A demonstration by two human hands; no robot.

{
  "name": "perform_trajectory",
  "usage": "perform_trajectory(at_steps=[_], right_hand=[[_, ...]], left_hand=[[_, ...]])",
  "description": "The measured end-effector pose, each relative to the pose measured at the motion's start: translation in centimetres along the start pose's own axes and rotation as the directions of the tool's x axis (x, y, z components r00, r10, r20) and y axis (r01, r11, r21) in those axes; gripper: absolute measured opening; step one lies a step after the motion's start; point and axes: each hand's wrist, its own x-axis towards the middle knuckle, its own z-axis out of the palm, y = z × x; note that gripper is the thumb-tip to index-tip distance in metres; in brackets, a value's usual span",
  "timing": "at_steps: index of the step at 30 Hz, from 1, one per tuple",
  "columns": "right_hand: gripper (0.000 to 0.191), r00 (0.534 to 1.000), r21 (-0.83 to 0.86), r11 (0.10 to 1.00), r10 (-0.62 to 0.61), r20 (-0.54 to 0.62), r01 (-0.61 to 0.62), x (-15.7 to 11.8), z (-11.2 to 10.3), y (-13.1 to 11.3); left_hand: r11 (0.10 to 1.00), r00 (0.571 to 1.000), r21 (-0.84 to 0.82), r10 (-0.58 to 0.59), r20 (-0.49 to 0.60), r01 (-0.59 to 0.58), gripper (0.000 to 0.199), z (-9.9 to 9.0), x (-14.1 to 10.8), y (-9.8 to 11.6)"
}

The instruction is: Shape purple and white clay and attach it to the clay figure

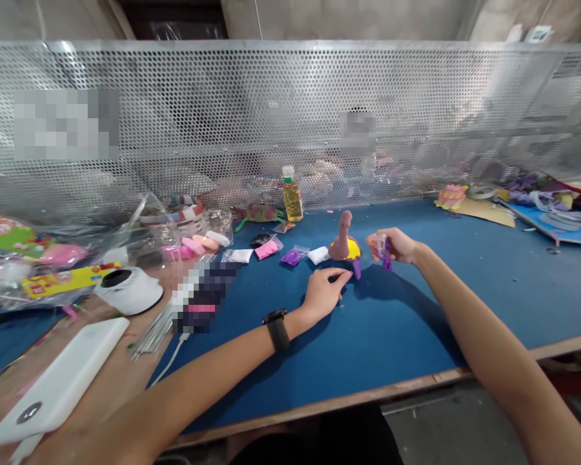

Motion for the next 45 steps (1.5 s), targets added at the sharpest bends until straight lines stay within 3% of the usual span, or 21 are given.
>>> perform_trajectory(at_steps=[7,15,17,19,23,25,26,30,35,39,45], right_hand=[[0.025,0.997,0.003,0.999,0.053,0.058,-0.053,0.2,0.8,0.0],[0.026,0.975,-0.047,0.987,0.161,0.155,-0.156,-0.1,1.3,-0.1],[0.028,0.943,-0.106,0.975,0.214,0.256,-0.193,-0.2,1.6,-0.1],[0.03,0.882,-0.161,0.965,0.254,0.397,-0.206,-0.4,2.1,-0.3],[0.034,0.766,-0.139,0.973,0.232,0.599,-0.186,-0.7,4.2,-0.9],[0.034,0.699,-0.141,0.97,0.242,0.673,-0.199,-0.8,5.9,-1.2],[0.033,0.693,-0.131,0.972,0.231,0.683,-0.195,-0.8,6.8,-1.2],[0.035,0.794,0.072,0.99,0.055,0.605,-0.124,-0.6,10.0,-0.9],[0.033,0.911,0.277,0.96,-0.079,0.405,-0.039,-0.2,11.8,-0.1],[0.033,0.946,0.254,0.967,-0.077,0.316,-0.006,0.0,12.0,0.4],[0.042,0.962,0.164,0.986,-0.02,0.271,-0.026,0.0,11.5,0.5]], left_hand=[[0.997,0.998,0.04,-0.069,-0.009,0.07,0.032,0.0,0.7,-0.3],[0.996,0.999,0.084,-0.032,0.024,0.03,0.028,0.3,0.9,-0.5],[0.998,0.997,0.024,-0.053,0.06,0.052,0.026,-0.1,0.7,-0.4],[0.99,0.986,-0.07,-0.109,0.129,0.118,0.021,-0.9,0.2,-0.1],[0.943,0.929,-0.151,-0.249,0.275,0.297,0.016,-4.0,-1.4,0.8],[0.948,0.925,-0.123,-0.25,0.288,0.294,0.017,-5.9,-2.2,1.1],[0.957,0.931,-0.116,-0.225,0.287,0.267,0.018,-6.8,-2.4,1.1],[0.977,0.933,-0.077,-0.163,0.322,0.197,0.023,-9.5,-2.8,0.5],[0.972,0.894,-0.076,-0.173,0.413,0.223,0.016,-10.2,-2.7,-0.3],[0.928,0.845,-0.189,-0.189,0.501,0.32,0.029,-9.6,-3.1,0.2],[0.956,0.894,-0.097,-0.218,0.392,0.276,0.035,-9.0,-3.2,-0.3]])
